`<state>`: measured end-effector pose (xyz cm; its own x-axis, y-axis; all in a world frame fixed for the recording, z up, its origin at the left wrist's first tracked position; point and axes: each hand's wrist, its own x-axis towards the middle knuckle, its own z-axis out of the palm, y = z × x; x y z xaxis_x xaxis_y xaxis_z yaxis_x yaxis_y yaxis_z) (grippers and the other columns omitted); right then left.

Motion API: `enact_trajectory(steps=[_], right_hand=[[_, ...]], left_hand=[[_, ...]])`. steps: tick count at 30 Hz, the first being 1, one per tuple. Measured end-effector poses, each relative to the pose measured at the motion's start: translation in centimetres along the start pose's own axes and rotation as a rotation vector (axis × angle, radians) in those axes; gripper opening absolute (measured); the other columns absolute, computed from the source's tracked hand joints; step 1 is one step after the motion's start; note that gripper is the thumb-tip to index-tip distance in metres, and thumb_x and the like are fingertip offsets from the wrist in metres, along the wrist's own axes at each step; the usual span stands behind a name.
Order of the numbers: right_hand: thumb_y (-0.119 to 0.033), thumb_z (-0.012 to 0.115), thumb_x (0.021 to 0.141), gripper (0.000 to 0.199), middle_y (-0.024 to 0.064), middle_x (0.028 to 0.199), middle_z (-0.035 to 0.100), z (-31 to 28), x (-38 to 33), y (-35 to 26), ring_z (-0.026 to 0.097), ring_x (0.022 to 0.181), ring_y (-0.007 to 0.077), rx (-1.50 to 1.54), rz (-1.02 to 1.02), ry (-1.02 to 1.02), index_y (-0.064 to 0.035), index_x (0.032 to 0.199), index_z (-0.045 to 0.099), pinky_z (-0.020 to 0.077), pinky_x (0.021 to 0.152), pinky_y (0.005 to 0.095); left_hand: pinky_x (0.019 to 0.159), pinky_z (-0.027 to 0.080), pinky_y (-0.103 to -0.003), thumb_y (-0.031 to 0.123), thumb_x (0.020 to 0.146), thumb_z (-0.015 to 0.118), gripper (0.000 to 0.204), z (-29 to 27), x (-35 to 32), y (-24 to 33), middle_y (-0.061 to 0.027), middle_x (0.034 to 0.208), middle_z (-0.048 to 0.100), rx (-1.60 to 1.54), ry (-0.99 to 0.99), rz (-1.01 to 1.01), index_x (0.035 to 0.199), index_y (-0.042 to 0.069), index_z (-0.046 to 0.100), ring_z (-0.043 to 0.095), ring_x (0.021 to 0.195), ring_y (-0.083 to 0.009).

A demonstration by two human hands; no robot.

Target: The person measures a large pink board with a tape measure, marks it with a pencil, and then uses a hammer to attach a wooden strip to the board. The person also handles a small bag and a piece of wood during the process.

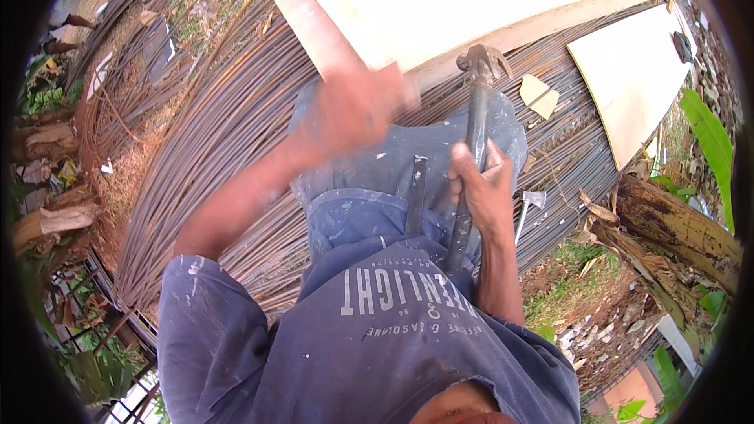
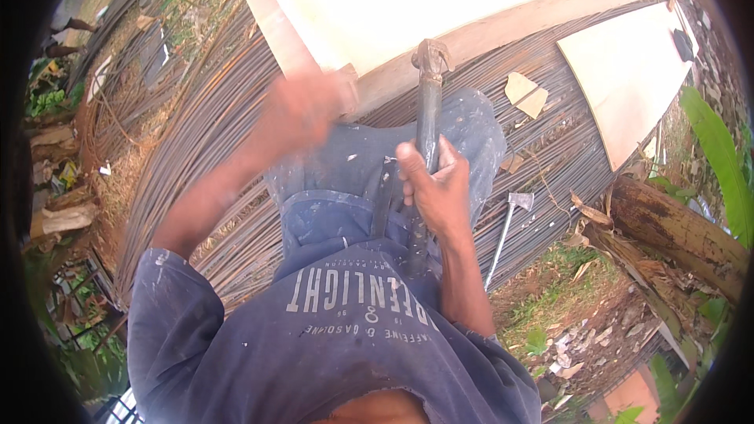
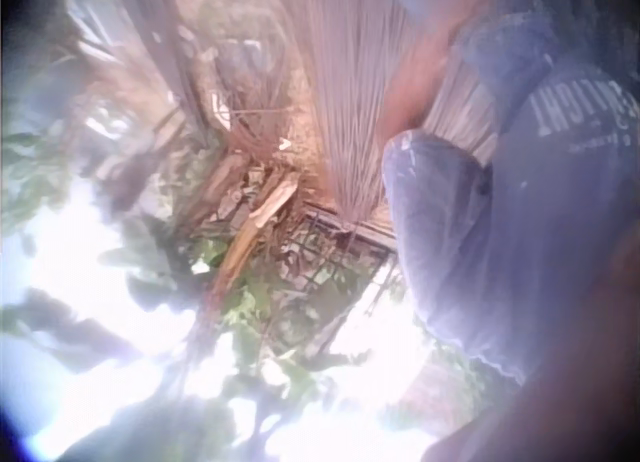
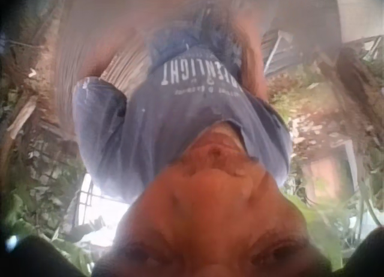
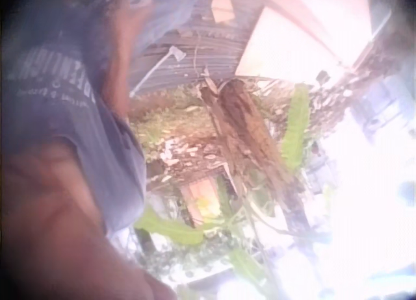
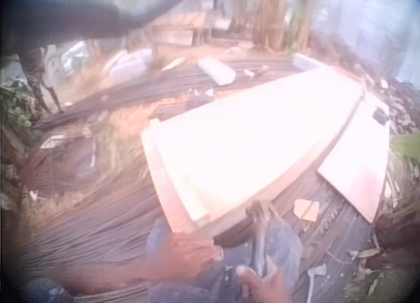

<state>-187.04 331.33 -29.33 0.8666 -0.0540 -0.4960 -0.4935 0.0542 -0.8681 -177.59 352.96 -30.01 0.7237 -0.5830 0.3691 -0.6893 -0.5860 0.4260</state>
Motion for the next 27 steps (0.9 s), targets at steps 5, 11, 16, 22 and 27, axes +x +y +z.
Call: enact_trajectory(steps=[5,11,16,22,27], right_hand=[[-0.043,0.052,0.1,0.041,0.0022,0.066,0.049,0.8,-1.3,0.7,0.045,0.043,0.01,0.456,0.09,-0.199,-0.0032,0.106,0.052,0.041,0.038,0.0256],[-0.046,0.053,0.099,0.04,-0.0033,0.058,0.041,1.6,-0.6,1.0,0.038,0.04,0.0075,1.351,0.621,-0.165,-0.0109,0.081,0.051,0.0362,0.034,0.0246],[-0.04,0.054,0.1,0.042,-0.007,0.054,0.035,5.8,0.2,1.2,0.037,0.042,0.007,1.583,0.656,-0.187,-0.0175,0.067,0.04,0.0374,0.04,0.025],[-0.036,0.053,0.099,0.044,-0.0065,0.05,0.036,11.5,-0.7,0.2,0.038,0.041,0.0082,1.481,0.614,-0.21,-0.0168,0.062,0.041,0.038,0.041,0.0268],[-0.031,0.056,0.097,0.038,-0.0068,0.05,0.035,13.9,0.0,0.1,0.038,0.041,0.0085,1.473,0.66,-0.212,-0.0176,0.063,0.043,0.0372,0.041,0.0269]], left_hand=[[0.069,0.052,-0.038,0.017,0.095,0.055,0.018,-0.1,6.9,-9.1,-0.0138,0.089,0.068,0.097,0.255,-0.055,0.097,0.002,0.066,0.066,0.08,-0.0304],[0.068,0.052,-0.044,0.017,0.091,0.054,0.015,3.1,6.9,-11.1,-0.0126,0.086,0.066,0.178,0.15,0.127,0.091,0.005,0.064,0.065,0.08,-0.0322],[0.067,0.052,-0.044,0.017,0.09,0.055,0.015,3.3,7.2,-12.3,-0.0118,0.086,0.066,0.246,0.156,0.157,0.089,0.006,0.064,0.065,0.079,-0.0319],[0.06,0.052,-0.043,0.02,0.091,0.054,0.017,3.6,7.7,-12.7,-0.0116,0.083,0.066,0.331,0.154,0.3,0.086,0.008,0.063,0.066,0.075,-0.0313],[0.056,0.051,-0.041,0.018,0.089,0.055,0.014,3.2,7.4,-12.7,-0.0092,0.081,0.065,0.294,0.128,0.215,0.086,0.008,0.064,0.065,0.068,-0.0304]])
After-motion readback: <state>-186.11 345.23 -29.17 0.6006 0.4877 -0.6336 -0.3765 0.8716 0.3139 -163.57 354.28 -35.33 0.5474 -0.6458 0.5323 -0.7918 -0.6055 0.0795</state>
